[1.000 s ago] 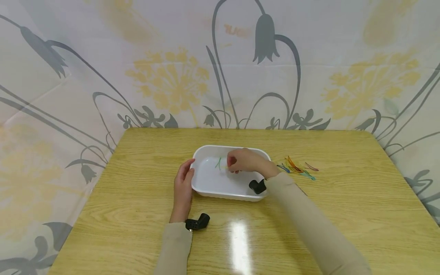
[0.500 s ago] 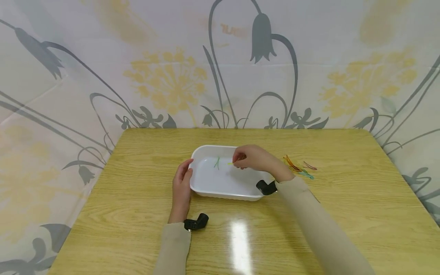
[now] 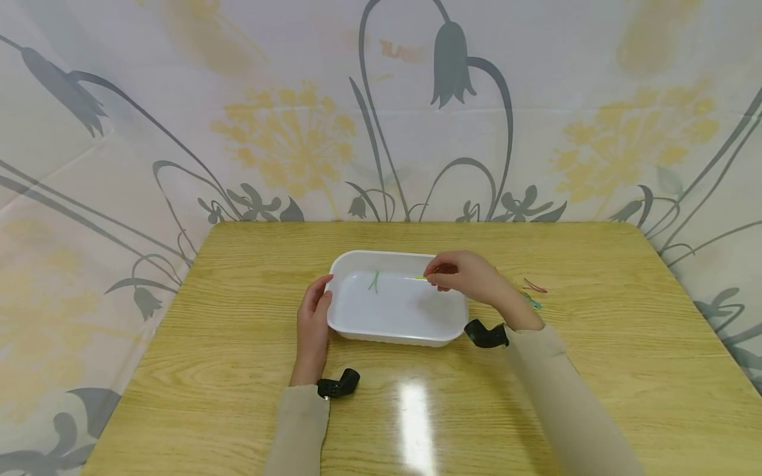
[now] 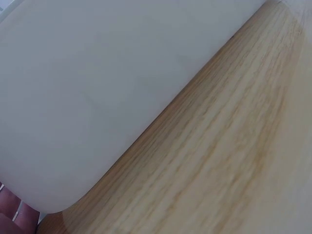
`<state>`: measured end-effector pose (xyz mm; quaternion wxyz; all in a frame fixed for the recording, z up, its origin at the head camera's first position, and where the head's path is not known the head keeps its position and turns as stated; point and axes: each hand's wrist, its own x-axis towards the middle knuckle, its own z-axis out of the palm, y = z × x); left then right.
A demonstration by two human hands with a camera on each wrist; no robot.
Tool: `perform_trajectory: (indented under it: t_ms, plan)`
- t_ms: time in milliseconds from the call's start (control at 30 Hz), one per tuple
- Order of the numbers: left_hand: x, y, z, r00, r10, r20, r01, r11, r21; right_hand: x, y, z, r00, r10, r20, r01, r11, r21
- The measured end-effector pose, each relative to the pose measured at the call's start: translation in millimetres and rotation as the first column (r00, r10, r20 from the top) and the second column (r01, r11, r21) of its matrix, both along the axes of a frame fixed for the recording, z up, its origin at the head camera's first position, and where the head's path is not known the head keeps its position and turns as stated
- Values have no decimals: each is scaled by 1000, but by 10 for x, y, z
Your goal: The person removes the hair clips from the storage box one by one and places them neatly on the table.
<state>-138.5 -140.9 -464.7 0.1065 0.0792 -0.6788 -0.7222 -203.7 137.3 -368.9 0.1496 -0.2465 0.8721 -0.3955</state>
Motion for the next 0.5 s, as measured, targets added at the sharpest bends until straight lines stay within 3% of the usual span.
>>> perform_trajectory:
  t_ms: [200,400,500]
  plan:
    - [-2,-1,7,1000,-9,3,9,1000,20,62,189,-29,998,-63,26,64,997,-39]
    - [4,-7,29,1000,-15,0,15,999,33,152,369,-55,982,-149,115,161,981,-108]
    - [-5,-11,-3,1000,-11,-4,11,999,35,186,441,-79,974,-194,117,207,971,-116]
